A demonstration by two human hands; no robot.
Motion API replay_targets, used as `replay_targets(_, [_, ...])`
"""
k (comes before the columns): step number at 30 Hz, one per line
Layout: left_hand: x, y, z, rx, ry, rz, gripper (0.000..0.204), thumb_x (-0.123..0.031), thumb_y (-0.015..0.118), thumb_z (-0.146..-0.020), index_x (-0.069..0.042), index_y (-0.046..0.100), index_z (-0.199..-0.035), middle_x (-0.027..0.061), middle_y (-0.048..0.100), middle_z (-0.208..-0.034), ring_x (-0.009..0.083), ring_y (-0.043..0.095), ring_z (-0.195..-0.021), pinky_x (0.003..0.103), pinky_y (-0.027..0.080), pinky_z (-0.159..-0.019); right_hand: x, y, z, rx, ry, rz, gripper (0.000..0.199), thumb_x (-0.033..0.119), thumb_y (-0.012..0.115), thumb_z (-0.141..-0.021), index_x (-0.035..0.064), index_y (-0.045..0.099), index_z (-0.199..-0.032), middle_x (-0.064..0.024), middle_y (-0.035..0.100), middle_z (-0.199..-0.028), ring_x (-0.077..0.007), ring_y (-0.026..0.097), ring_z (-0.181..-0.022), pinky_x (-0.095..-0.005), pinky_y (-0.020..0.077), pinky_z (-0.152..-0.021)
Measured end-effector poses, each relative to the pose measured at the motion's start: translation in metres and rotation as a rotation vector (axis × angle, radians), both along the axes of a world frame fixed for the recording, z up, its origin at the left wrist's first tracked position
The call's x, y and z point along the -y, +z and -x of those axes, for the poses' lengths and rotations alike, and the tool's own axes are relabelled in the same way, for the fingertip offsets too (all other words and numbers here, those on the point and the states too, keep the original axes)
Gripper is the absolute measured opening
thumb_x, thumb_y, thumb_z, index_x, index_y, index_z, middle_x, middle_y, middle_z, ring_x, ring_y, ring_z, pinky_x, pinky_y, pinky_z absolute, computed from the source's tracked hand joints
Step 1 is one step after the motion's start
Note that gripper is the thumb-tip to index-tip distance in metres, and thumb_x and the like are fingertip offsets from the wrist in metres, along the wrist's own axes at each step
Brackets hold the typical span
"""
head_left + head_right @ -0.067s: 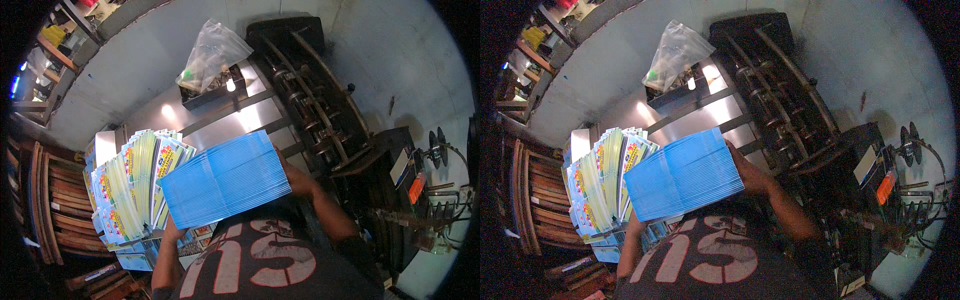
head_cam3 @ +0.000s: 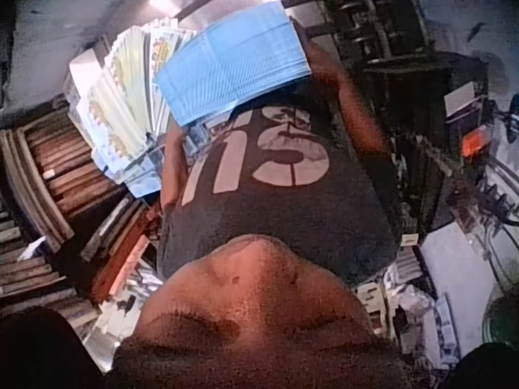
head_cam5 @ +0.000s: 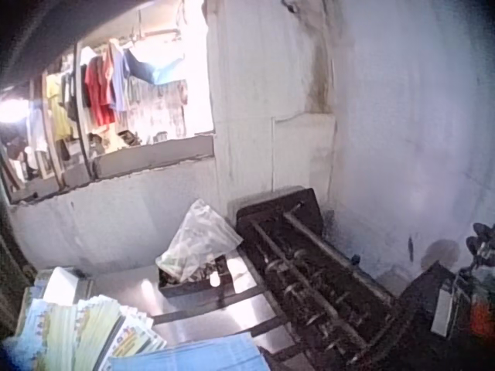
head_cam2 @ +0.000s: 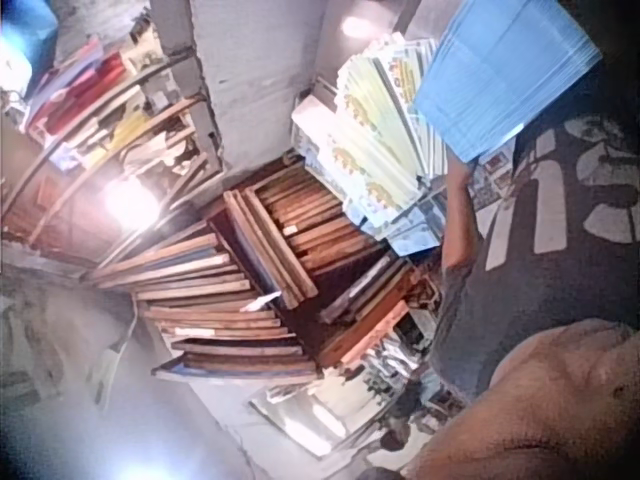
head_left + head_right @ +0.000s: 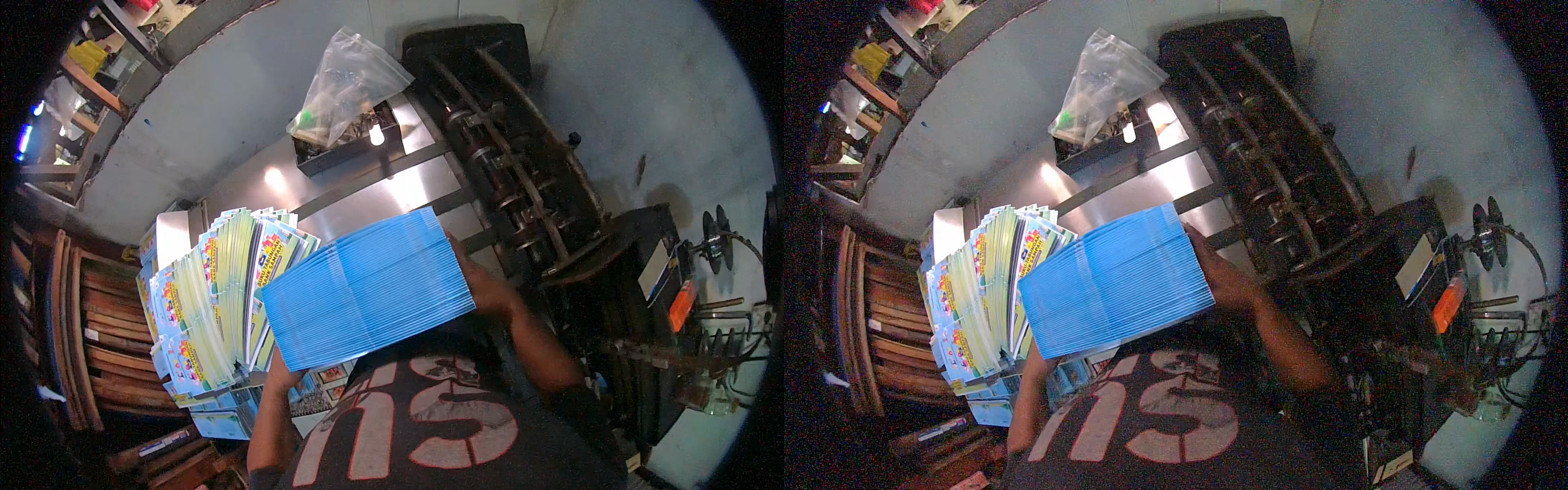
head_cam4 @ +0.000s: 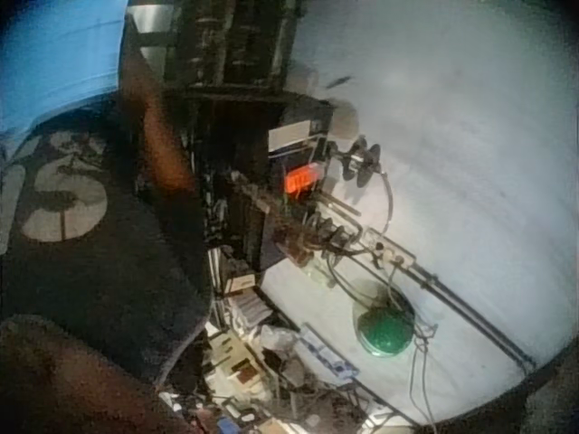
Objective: The person organizes and aligns stacks of paper booklets on a metal surface, flipping through them by hand to check alignment and then placing them onto a stack on the left.
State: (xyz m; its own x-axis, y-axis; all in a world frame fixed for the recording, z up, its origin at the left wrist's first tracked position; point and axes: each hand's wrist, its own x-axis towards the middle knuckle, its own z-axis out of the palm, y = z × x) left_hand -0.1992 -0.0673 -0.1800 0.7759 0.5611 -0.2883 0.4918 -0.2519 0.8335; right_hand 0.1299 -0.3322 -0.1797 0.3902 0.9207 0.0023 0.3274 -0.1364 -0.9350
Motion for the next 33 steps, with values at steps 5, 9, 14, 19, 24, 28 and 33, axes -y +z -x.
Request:
replay_targets(5, [-0.007,-0.015,0.009,0.05,0.048,0.018,0.039,-0.006,0.075,-0.075,0.001,0.062,-0.111,0.0117,0.067,-0.103,0.0215,0.063,-0.091,0.035,0.051,-0.079,-0.004,-0.006,-0.008,0.061,-0.042,0.023,0.122,0.037,0.085,-0.068,0.0055,0.005,-0.154,-0.0231,0.021,-0.154,-0.039,0.022,-0.144,-0.0468,0.0225,-0.118])
replay_targets(9, [-0.012,-0.016,-0.002,0.075,0.04,-0.032,0.041,-0.009,0.076,-0.078,0.001,0.061,-0.115,0.0119,0.066,-0.108,0.0222,0.063,-0.095,0.036,0.051,-0.084,-0.01,0.015,-0.017,0.044,-0.01,0.101,0.108,0.033,0.084,-0.07,0.0032,0.017,-0.15,-0.0241,0.03,-0.147,-0.039,0.028,-0.14,-0.0466,0.0243,-0.118])
replay_targets(14, [-0.009,0.003,-0.019,0.097,-0.01,-0.092,0.044,-0.009,0.076,-0.079,0.001,0.06,-0.118,0.0131,0.066,-0.111,0.0229,0.062,-0.1,0.037,0.049,-0.088,-0.009,0.011,-0.024,0.003,0.013,0.097,0.107,0.03,0.086,-0.068,0.0039,0.021,-0.148,-0.0242,0.034,-0.146,-0.0375,0.037,-0.136,-0.0463,0.0322,-0.114])
replay_targets(19, [-0.018,-0.02,-0.007,0.141,-0.022,-0.073,0.044,-0.009,0.076,-0.079,0.001,0.06,-0.119,0.0134,0.065,-0.113,0.0231,0.061,-0.101,0.037,0.049,-0.09,-0.011,0.013,-0.02,-0.275,0.002,0.077,0.118,0.03,0.09,-0.063,0.0062,0.016,-0.152,-0.0241,0.046,-0.142,-0.0374,0.045,-0.132,-0.0468,0.0381,-0.11])
replay_targets(24, [-0.015,-0.024,-0.01,0.211,0.09,0.075,0.044,-0.011,0.073,-0.082,0.003,0.057,-0.121,0.0133,0.064,-0.114,0.0225,0.06,-0.102,0.036,0.048,-0.09,-0.011,0.002,-0.021,-0.175,-0.033,0.095,0.11,0.024,0.089,-0.066,0.0046,0.02,-0.15,-0.0236,0.047,-0.14,-0.0319,0.048,-0.129,-0.0419,0.039,-0.109])
replay_targets(28, [-0.022,-0.051,0.0,0.266,0.218,0.306,0.053,-0.016,0.074,-0.082,0.003,0.051,-0.126,0.0133,0.061,-0.119,0.0217,0.057,-0.106,0.034,0.047,-0.091,-0.02,0.032,-0.014,-0.249,-0.081,0.254,0.107,0.022,0.089,-0.066,0.0037,0.023,-0.148,-0.0218,0.049,-0.14,-0.0291,0.048,-0.13,-0.04,0.0384,-0.11])
replay_targets(33, [-0.027,-0.062,0.006,0.223,0.144,0.159,0.062,-0.017,0.076,-0.081,0.003,0.045,-0.131,0.014,0.058,-0.122,0.0209,0.055,-0.108,0.033,0.046,-0.093,-0.017,0.025,-0.009,-0.339,-0.09,0.149,0.11,0.019,0.091,-0.064,0.0096,0.022,-0.15,-0.019,0.047,-0.142,-0.0287,0.046,-0.132,-0.0409,0.0382,-0.11])
